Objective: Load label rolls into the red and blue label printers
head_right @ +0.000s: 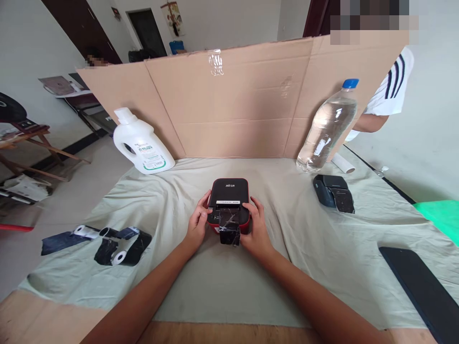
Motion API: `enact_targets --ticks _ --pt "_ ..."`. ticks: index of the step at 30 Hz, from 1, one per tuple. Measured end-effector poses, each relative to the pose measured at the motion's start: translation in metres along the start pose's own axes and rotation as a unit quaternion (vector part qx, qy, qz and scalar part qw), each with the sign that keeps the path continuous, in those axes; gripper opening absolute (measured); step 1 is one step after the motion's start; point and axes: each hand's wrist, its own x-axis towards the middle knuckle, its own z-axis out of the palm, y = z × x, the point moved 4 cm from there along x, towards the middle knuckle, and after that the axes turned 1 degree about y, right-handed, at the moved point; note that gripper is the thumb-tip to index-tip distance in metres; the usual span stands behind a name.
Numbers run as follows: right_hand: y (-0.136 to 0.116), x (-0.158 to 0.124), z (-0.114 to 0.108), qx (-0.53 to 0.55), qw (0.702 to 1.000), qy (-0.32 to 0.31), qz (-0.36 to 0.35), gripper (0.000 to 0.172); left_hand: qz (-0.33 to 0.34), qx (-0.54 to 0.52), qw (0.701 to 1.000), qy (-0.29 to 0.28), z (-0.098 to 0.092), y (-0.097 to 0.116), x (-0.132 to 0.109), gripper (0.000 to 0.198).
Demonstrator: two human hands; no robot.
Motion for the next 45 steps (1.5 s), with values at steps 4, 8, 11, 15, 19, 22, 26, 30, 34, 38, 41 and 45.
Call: enact_targets --ticks 4,8,11,15,19,22,26,30,34,38,41,45 --pt "-0.001 0.000 0.000 -0.009 1.000 0.003 -0.015 0.074 0.008 0.004 1.000 0.001 -0.001 -0.001 -0.002 0.039" --pt "-0.004 0.000 -0.001 -0.016 0.999 0.010 -0.029 0.073 0.056 0.029 0.998 0.011 -0.004 0.006 -0.007 0.032" --pt "-0.006 0.000 -0.001 -0.023 0.999 0.009 -0.046 0.076 0.107 0.067 0.992 0.008 -0.006 0.013 -0.011 0.027" --pt "-0.004 0.000 0.000 -0.034 0.998 -0.008 -0.055 0.096 0.188 0.152 0.970 -0.008 -0.005 0.022 -0.015 0.032" --pt "-0.001 -0.001 0.000 -0.047 0.997 -0.016 -0.060 0.103 0.245 0.217 0.943 -0.052 0.002 0.024 -0.019 0.033" --pt "-0.002 0.001 0.000 -0.053 0.996 -0.011 -0.077 0.094 0.254 0.222 0.940 -0.054 0.003 0.024 -0.019 0.031" --pt "-0.007 0.000 -0.002 -0.058 0.992 0.000 -0.113 0.083 0.257 0.219 0.940 -0.055 0.004 0.027 -0.018 0.029" --pt "-0.013 0.005 -0.014 -0.029 0.990 -0.014 -0.140 0.060 0.255 0.213 0.942 -0.054 0.004 0.029 -0.017 0.028" --pt "-0.021 0.039 -0.028 -0.052 0.992 -0.016 -0.116 0.035 0.247 0.195 0.948 -0.053 0.004 0.028 -0.017 0.024" --pt "-0.040 0.094 -0.013 -0.211 0.968 -0.120 -0.057 0.028 0.258 0.185 0.947 -0.052 0.004 0.027 -0.019 0.026" --pt "-0.052 0.120 0.013 -0.328 0.896 -0.298 -0.035 0.028 0.263 0.175 0.948 -0.033 0.002 0.027 -0.020 0.032" --pt "-0.055 0.128 0.036 -0.432 0.798 -0.419 0.010 0.026 0.267 0.163 0.950 -0.017 0.000 0.029 -0.020 0.032"
